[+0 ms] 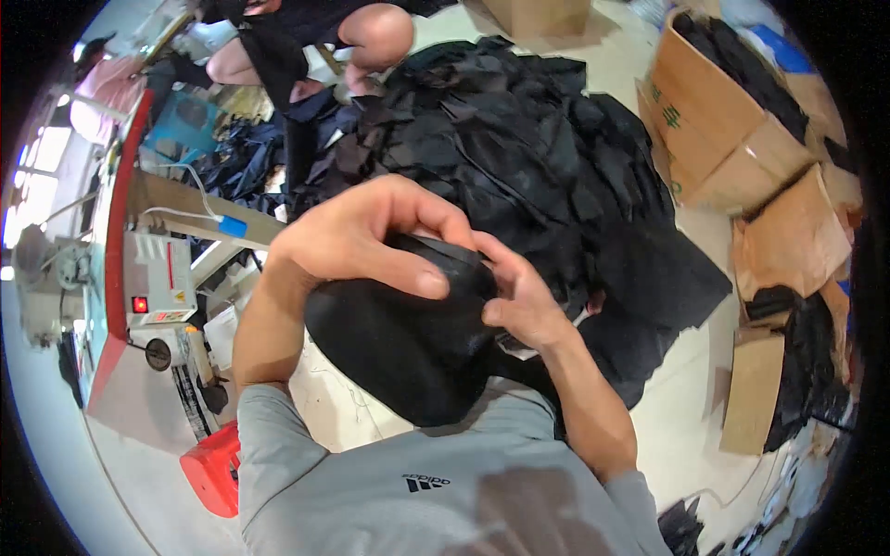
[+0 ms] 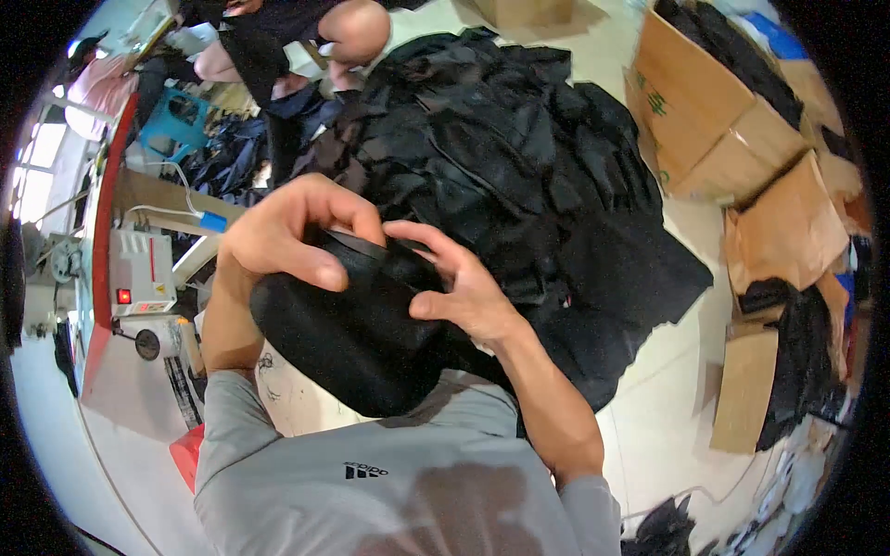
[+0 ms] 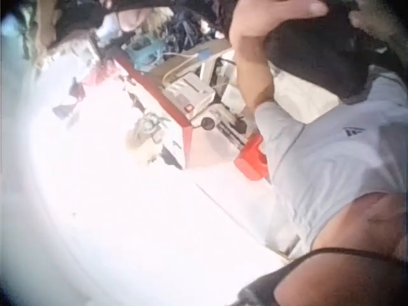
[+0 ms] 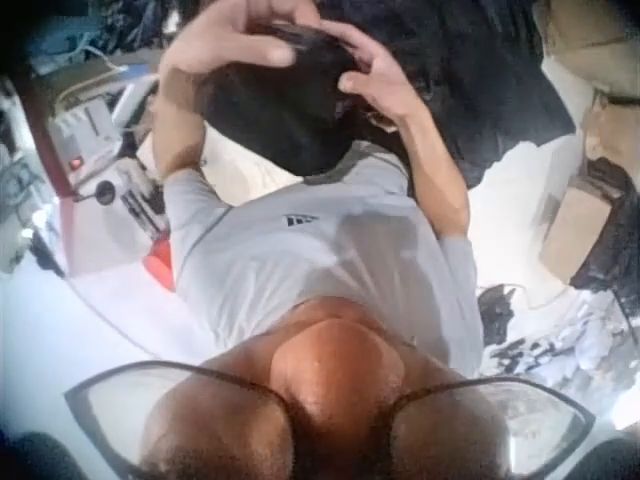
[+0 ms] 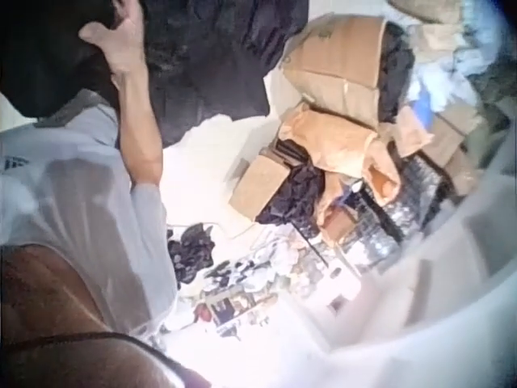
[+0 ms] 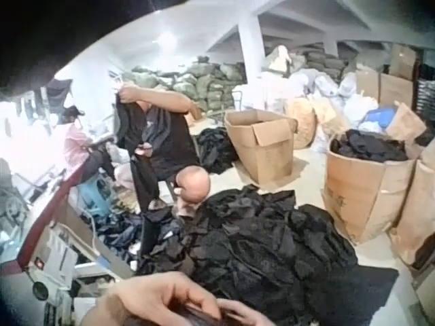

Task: Inspecting and turning over black fabric pieces in a production facility.

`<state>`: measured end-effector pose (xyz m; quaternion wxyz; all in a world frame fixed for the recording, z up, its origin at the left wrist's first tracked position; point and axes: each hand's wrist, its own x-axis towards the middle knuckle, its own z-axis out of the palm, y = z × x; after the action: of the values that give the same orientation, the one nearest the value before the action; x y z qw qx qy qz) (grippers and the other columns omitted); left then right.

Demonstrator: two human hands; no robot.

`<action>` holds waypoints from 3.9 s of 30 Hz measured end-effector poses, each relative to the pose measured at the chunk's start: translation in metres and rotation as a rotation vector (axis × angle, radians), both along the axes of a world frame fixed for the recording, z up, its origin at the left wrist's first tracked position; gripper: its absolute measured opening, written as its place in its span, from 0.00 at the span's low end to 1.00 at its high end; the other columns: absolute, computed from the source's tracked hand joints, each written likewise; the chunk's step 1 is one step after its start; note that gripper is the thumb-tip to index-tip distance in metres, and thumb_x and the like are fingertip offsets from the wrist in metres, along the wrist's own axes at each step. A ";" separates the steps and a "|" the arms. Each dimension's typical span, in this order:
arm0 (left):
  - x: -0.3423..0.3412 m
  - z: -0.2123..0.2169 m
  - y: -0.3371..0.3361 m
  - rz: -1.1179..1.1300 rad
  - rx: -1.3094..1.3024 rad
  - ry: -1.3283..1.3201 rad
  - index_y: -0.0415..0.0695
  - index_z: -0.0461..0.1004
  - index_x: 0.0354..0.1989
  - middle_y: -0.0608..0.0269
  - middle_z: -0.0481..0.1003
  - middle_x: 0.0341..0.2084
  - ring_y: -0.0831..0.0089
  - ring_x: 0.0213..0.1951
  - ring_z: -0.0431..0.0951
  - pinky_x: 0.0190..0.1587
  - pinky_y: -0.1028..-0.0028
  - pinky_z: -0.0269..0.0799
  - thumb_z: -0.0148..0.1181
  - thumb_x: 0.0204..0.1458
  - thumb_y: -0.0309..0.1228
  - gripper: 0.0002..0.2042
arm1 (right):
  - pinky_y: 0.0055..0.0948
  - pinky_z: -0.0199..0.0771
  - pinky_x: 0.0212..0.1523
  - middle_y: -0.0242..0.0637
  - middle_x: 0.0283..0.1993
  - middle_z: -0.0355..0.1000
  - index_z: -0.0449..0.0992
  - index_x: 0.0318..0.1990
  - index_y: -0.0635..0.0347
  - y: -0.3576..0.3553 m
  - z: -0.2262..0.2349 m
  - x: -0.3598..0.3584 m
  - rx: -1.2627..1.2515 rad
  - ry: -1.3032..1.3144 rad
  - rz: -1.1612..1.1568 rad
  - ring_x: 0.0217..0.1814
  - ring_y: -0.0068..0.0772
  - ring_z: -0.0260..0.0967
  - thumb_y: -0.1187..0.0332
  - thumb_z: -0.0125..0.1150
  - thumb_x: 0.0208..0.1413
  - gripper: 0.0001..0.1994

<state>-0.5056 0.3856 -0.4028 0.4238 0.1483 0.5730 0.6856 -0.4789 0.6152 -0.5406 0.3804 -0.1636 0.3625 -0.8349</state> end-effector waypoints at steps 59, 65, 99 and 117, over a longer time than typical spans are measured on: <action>-0.011 -0.156 0.130 0.654 0.997 -0.756 0.35 0.73 0.54 0.51 0.76 0.54 0.61 0.57 0.75 0.64 0.62 0.68 0.59 0.63 0.35 0.18 | 0.47 0.62 0.69 0.41 0.60 0.74 0.73 0.59 0.61 0.150 0.040 0.004 -0.430 -0.381 -0.890 0.64 0.42 0.69 0.65 0.48 0.69 0.16; -0.029 -0.140 0.174 0.621 0.717 -0.799 0.41 0.74 0.56 0.58 0.76 0.56 0.63 0.56 0.77 0.63 0.62 0.71 0.55 0.65 0.41 0.19 | 0.46 0.62 0.68 0.41 0.60 0.73 0.73 0.58 0.63 0.186 0.061 -0.007 -0.228 -0.121 -1.071 0.63 0.42 0.69 0.66 0.47 0.69 0.16; -0.025 -0.261 0.197 0.764 0.284 -0.482 0.43 0.72 0.44 0.63 0.78 0.38 0.75 0.40 0.78 0.45 0.70 0.76 0.62 0.59 0.31 0.09 | 0.45 0.73 0.64 0.44 0.58 0.74 0.70 0.58 0.64 0.307 -0.092 0.030 0.289 -0.830 -1.371 0.61 0.44 0.71 0.67 0.38 0.72 0.17; -0.083 -0.222 0.102 1.042 0.375 -0.356 0.46 0.71 0.55 0.64 0.73 0.51 0.64 0.63 0.63 0.70 0.55 0.45 0.65 0.55 0.53 0.27 | 0.31 0.70 0.61 0.42 0.62 0.68 0.63 0.66 0.64 0.054 -0.028 0.083 0.497 0.028 -0.477 0.59 0.33 0.69 0.70 0.63 0.60 0.28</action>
<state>-0.5885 0.4877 -0.6246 0.0870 -0.1982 0.3592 0.9078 -0.3955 0.6689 -0.5681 0.1975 0.0121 0.5879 -0.7843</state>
